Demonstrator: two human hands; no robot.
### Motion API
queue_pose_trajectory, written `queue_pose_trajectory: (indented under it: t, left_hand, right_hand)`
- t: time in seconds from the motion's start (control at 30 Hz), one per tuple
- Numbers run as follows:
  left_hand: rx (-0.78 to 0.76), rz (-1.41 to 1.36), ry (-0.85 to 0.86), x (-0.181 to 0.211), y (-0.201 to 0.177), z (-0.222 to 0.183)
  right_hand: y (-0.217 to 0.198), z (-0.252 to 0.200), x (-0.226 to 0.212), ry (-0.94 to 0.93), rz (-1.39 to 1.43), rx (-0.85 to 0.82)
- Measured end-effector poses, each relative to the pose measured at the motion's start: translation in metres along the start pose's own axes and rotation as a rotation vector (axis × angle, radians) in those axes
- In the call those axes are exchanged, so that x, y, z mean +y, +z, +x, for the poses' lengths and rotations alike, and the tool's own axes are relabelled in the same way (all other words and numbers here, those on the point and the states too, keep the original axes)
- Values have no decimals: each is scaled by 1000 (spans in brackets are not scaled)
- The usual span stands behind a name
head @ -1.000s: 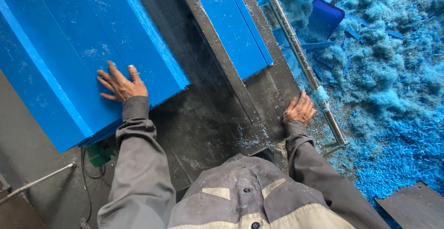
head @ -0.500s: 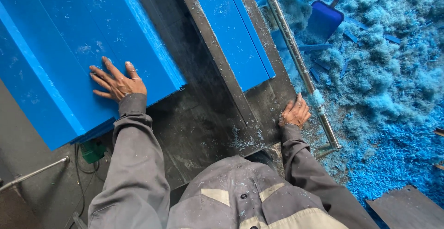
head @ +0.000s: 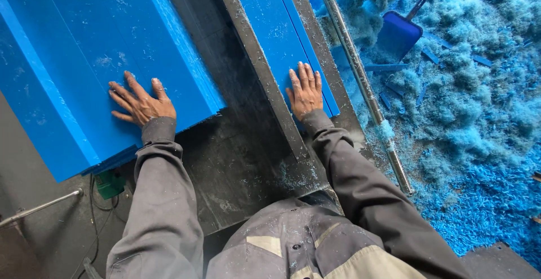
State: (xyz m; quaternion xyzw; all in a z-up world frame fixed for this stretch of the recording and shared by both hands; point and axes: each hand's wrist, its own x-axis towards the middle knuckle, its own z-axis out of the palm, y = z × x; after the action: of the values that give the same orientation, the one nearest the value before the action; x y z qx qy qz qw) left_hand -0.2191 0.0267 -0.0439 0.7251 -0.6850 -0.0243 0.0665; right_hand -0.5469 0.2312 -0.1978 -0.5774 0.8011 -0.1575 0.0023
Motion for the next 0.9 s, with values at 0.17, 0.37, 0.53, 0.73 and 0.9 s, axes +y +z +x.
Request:
queue_pose_trajectory:
  t: [0.17, 0.37, 0.53, 0.73, 0.9]
  left_hand:
    - [3, 2, -38, -3, 7, 2]
    - [-7, -1, -36, 3, -2, 1]
    - [-20, 8, -37, 4, -5, -1]
    - [-31, -7, -36, 4, -5, 0]
    - [-40, -2, -42, 4, -3, 1]
  right_hand:
    - [-18, -12, -6, -6, -53, -80]
    - [-16, -31, -2, -22, -60, -110]
    - [-22, -48, 0, -26, -77, -94]
    - [-26, -66, 4, -19, -47, -154]
    - [-31, -80, 4, 3, -57, -161]
